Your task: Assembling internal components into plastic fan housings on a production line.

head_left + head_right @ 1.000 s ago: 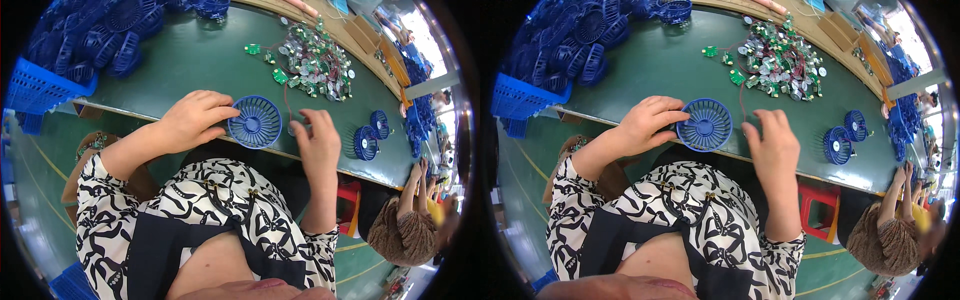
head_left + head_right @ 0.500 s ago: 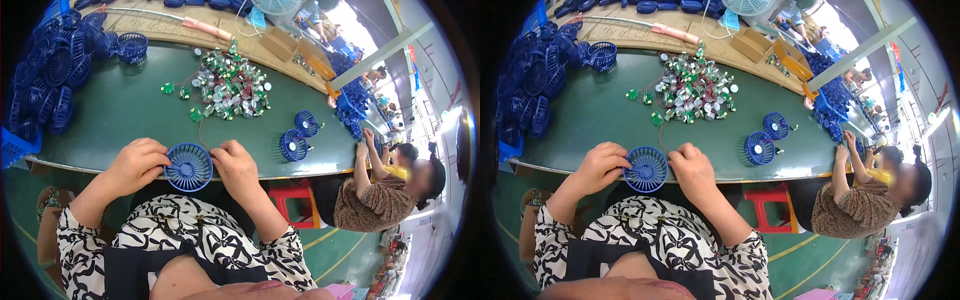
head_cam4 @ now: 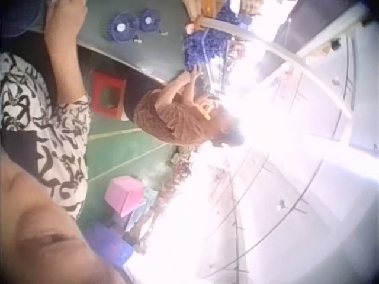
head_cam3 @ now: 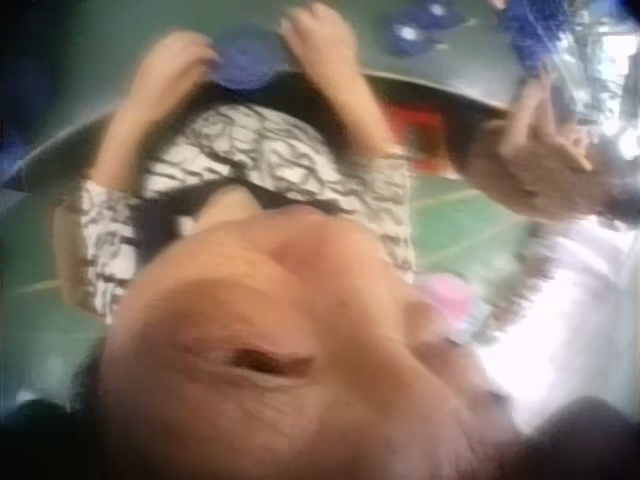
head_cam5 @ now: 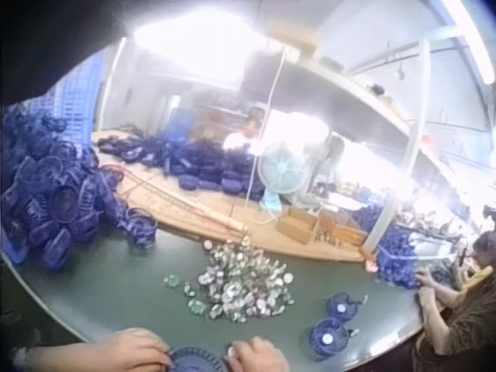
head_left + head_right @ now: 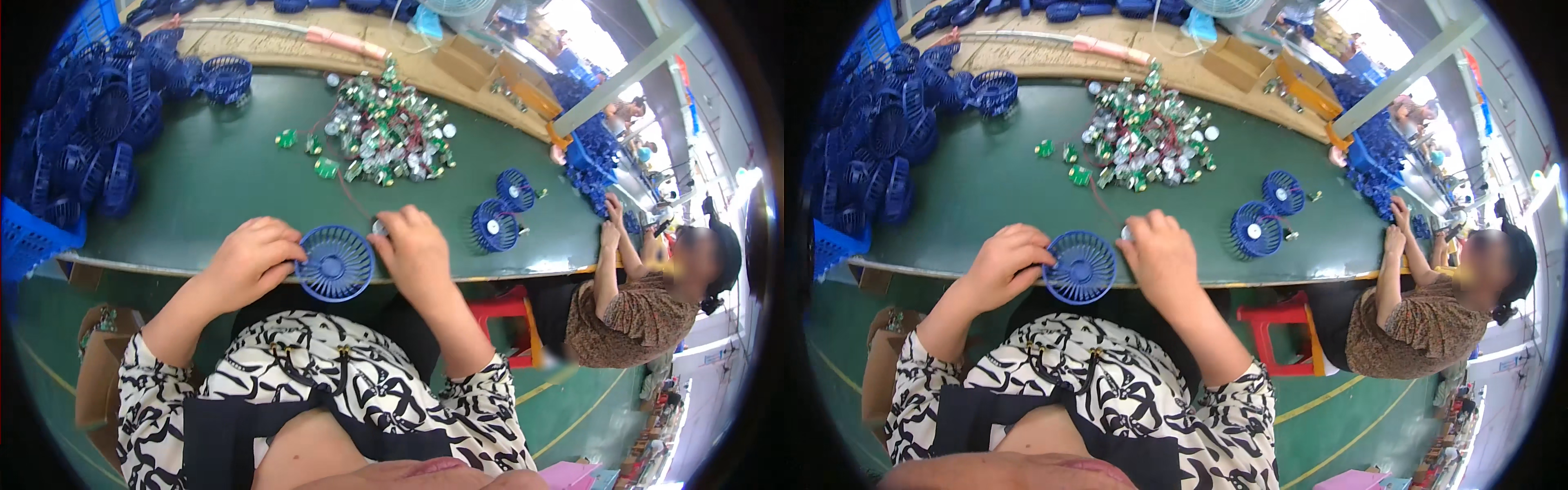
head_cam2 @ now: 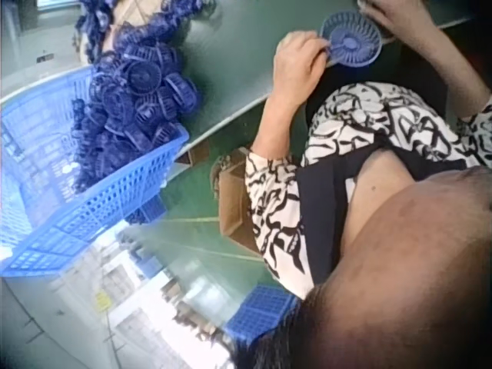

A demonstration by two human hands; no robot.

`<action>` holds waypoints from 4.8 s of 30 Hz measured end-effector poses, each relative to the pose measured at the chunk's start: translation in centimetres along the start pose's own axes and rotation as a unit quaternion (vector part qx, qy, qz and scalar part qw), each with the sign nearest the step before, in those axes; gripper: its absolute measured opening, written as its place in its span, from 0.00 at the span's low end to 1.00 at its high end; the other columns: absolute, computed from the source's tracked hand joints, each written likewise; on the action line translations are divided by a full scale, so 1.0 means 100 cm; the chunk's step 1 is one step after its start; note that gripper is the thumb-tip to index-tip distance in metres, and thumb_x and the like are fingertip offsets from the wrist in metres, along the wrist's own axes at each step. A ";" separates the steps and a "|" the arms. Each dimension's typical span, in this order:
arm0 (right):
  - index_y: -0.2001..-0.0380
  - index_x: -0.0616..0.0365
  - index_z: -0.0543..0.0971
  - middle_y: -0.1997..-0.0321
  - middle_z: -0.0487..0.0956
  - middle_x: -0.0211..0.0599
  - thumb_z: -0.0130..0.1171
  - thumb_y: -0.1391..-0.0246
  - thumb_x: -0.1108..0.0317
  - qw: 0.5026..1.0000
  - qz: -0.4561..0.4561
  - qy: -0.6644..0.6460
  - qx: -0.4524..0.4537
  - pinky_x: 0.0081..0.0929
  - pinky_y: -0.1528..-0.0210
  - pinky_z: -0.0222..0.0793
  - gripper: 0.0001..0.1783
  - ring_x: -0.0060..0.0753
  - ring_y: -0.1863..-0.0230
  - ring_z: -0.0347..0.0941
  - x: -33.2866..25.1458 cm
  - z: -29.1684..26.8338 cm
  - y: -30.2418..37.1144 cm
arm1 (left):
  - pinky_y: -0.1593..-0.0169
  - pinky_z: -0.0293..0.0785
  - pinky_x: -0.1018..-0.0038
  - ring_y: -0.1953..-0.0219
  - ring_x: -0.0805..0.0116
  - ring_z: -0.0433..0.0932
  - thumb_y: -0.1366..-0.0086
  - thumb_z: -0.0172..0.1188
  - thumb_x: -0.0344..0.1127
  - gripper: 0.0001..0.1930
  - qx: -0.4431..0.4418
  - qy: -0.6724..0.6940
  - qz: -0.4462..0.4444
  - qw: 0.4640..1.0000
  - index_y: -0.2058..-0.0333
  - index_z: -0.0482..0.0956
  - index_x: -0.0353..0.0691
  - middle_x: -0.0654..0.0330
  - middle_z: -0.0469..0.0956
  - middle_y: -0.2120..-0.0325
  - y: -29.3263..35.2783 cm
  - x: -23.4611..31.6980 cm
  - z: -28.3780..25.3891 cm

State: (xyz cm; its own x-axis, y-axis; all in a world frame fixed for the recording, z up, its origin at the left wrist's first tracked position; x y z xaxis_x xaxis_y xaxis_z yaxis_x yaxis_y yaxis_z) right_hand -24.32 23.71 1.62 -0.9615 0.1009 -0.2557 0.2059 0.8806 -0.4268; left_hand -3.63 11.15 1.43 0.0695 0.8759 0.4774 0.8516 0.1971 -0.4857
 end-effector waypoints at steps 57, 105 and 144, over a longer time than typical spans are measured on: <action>0.47 0.43 0.78 0.41 0.74 0.26 0.71 0.67 0.53 0.993 -0.085 0.064 -0.051 0.61 0.28 0.38 0.37 0.41 0.39 0.67 0.036 -0.024 0.029 | 0.49 0.71 0.61 0.55 0.49 0.76 0.48 0.57 0.20 0.14 -0.012 0.083 -0.156 0.984 0.60 0.75 0.33 0.47 0.77 0.57 -0.002 -0.013 -0.012; 0.65 0.64 0.74 0.66 0.80 0.51 0.64 0.48 0.63 0.890 -0.309 -0.286 -0.174 0.45 0.63 0.73 0.15 0.54 0.65 0.78 -0.391 0.158 -0.177 | 0.56 0.69 0.68 0.47 0.64 0.74 0.35 0.52 0.60 0.30 0.812 -0.079 -0.332 0.474 0.46 0.75 0.40 0.58 0.77 0.48 0.483 -0.196 -0.462; 0.71 0.58 0.74 0.78 0.76 0.37 0.68 0.56 0.66 0.837 -0.394 -0.379 -0.013 0.34 0.73 0.72 0.13 0.41 0.77 0.76 -0.256 0.107 -0.110 | 0.44 0.73 0.59 0.47 0.53 0.75 0.26 0.37 0.53 0.29 0.799 0.022 -0.210 0.563 0.42 0.69 0.34 0.50 0.74 0.46 0.340 -0.169 -0.352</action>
State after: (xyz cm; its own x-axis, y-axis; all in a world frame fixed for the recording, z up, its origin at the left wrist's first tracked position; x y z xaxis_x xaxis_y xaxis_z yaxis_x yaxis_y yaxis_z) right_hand -0.07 6.48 3.55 -0.4024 -0.8304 -0.3854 -0.4511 0.5462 -0.7058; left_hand 42.40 -12.45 2.65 0.0789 0.5995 0.7965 -0.7547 0.5579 -0.3452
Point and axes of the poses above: each hand's wrist, its own y-axis away from the middle knuckle, its own z-axis out of the palm, x = y × z, the point moved 3 cm from there along -y, towards the middle knuckle
